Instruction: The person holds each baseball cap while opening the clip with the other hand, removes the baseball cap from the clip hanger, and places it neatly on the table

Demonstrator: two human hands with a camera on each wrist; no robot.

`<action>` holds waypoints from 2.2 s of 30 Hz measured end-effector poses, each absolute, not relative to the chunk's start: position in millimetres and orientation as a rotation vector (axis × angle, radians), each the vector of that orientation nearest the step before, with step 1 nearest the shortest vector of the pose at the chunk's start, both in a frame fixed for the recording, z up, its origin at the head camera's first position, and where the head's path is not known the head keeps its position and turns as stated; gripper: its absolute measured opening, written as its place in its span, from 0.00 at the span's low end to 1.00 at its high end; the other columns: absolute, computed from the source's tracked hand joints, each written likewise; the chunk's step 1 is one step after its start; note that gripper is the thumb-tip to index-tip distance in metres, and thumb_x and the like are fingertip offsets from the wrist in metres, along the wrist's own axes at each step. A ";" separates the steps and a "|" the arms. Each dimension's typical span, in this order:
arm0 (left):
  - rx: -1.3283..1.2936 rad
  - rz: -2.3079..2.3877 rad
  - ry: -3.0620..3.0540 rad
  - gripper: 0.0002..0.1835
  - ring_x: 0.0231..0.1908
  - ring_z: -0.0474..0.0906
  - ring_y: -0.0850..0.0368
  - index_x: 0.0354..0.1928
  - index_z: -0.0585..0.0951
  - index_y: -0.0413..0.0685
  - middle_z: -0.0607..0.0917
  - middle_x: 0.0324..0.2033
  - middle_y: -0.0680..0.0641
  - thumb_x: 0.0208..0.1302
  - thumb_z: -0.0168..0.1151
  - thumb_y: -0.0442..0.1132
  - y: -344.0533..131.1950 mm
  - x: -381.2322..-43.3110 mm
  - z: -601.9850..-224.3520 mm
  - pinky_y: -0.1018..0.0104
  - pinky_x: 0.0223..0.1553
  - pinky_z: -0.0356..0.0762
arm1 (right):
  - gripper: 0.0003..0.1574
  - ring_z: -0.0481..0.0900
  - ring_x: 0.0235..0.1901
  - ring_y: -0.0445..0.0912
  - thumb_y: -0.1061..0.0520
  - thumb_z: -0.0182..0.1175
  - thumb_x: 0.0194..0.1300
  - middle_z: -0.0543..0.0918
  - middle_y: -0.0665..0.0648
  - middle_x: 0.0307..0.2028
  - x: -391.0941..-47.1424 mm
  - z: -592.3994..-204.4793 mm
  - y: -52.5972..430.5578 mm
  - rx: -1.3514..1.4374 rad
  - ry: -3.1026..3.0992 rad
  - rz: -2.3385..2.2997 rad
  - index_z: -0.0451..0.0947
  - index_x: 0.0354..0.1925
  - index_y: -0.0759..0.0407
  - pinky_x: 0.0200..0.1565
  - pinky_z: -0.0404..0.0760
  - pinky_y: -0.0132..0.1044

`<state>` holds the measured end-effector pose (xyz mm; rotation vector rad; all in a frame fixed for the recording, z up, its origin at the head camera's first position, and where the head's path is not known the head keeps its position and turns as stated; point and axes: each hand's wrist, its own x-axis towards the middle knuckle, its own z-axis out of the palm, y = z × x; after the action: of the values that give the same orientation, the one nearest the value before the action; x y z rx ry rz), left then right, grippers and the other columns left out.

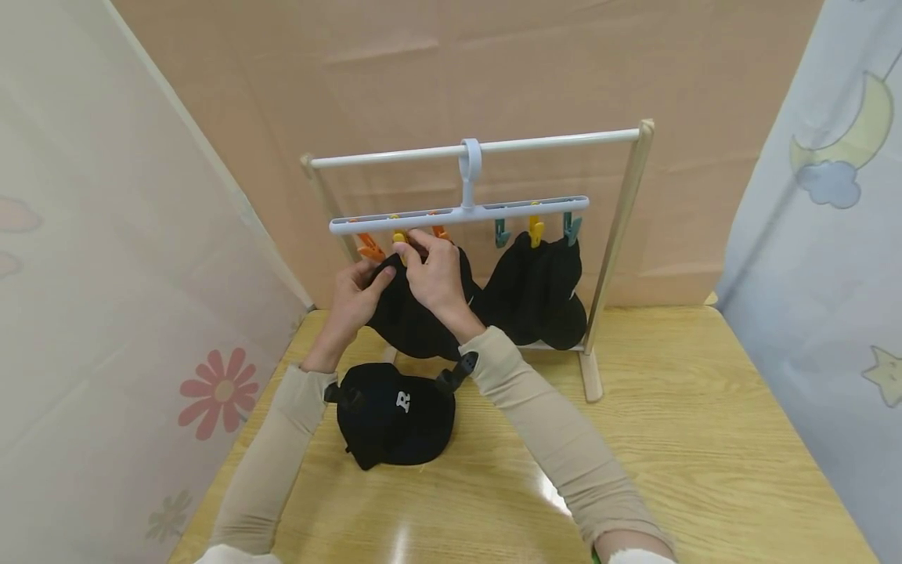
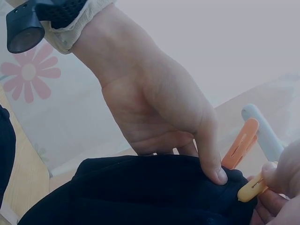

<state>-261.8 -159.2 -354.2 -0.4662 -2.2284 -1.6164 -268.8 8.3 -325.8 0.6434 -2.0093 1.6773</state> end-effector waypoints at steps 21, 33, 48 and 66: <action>-0.451 -1.620 -2.235 0.12 0.34 0.75 0.55 0.45 0.85 0.31 0.86 0.38 0.30 0.79 0.63 0.37 -158.4 -259.8 -352.8 0.65 0.38 0.71 | 0.16 0.87 0.41 0.55 0.59 0.66 0.76 0.92 0.64 0.45 -269.7 -324.9 3.7 0.571 -1.966 1.721 0.88 0.57 0.65 0.45 0.84 0.38; -0.425 -1.614 -2.241 0.13 0.34 0.77 0.56 0.45 0.86 0.32 0.88 0.37 0.32 0.79 0.63 0.38 -156.5 -260.6 -355.2 0.65 0.39 0.72 | 0.16 0.87 0.42 0.51 0.59 0.67 0.76 0.92 0.63 0.45 -269.9 -326.2 3.4 0.537 -1.960 1.753 0.89 0.56 0.64 0.48 0.87 0.42; -0.448 -1.618 -2.254 0.12 0.36 0.78 0.54 0.46 0.86 0.32 0.88 0.38 0.33 0.79 0.63 0.37 -157.2 -260.0 -355.7 0.65 0.39 0.74 | 0.16 0.89 0.43 0.53 0.60 0.67 0.75 0.92 0.64 0.45 -269.6 -328.7 1.3 0.520 -1.933 1.757 0.88 0.57 0.65 0.50 0.89 0.47; -0.496 -1.626 -2.213 0.11 0.34 0.76 0.54 0.45 0.85 0.30 0.86 0.36 0.31 0.78 0.63 0.35 -161.0 -257.1 -359.6 0.66 0.38 0.72 | 0.14 0.88 0.39 0.51 0.59 0.67 0.75 0.93 0.66 0.44 -270.5 -329.5 2.8 0.528 -1.924 1.757 0.89 0.54 0.65 0.37 0.81 0.27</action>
<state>-257.1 -161.0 -359.6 -0.4958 -2.2129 -1.6262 -270.5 2.8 -329.5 0.5277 -1.9240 1.7569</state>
